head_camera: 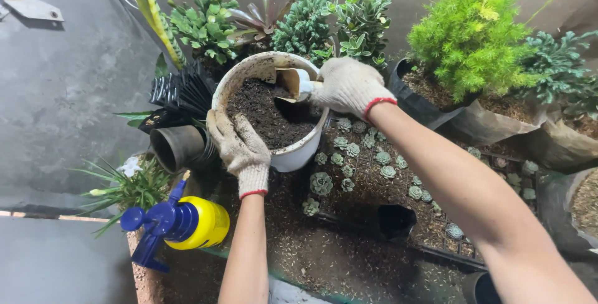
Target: Planting small succulent cuttings into a seedling tray and filling pots with soil
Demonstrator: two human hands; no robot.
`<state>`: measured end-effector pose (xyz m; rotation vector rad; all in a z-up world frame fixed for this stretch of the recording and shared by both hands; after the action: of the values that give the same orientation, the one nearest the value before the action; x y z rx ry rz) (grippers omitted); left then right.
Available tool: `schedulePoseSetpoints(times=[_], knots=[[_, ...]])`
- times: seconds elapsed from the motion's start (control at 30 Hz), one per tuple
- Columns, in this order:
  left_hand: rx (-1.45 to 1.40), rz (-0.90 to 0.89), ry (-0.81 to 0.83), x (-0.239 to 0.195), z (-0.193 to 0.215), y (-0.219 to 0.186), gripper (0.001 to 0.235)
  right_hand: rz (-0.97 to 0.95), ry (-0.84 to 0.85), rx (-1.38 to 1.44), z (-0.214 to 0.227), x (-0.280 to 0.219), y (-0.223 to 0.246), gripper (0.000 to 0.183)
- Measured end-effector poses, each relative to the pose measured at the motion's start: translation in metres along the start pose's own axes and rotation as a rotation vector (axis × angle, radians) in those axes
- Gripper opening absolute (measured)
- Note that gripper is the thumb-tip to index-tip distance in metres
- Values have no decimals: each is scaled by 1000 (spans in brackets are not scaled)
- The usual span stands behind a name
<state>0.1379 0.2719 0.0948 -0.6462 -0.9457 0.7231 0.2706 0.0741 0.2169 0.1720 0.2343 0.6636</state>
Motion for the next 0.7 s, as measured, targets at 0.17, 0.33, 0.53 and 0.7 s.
schedulePoseSetpoints(times=[0.17,0.33,0.53,0.7], knots=[[-9,35,32,2,0,0,47,58,-12,169,-29,23,8,38],[25,160,67,0,-9,10,48,154,-12,231,-37,37,11,35],[13,209,65,0,-4,9,49,288,67,213,-17,19,41,33],[-134,58,10,2,11,-12,44,201,111,113,2,1,38,32]])
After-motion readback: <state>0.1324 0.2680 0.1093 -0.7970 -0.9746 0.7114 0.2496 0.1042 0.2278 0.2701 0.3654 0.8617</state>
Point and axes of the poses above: each hand's wrist, its own x-axis towards the middle knuckle, its own z-axis out of the back of the hand, y = z × x, the point moved 6 cm from there along x, towards the middle knuckle, and after that the axes turned 13 degrees about z, right-handed, at the moved point
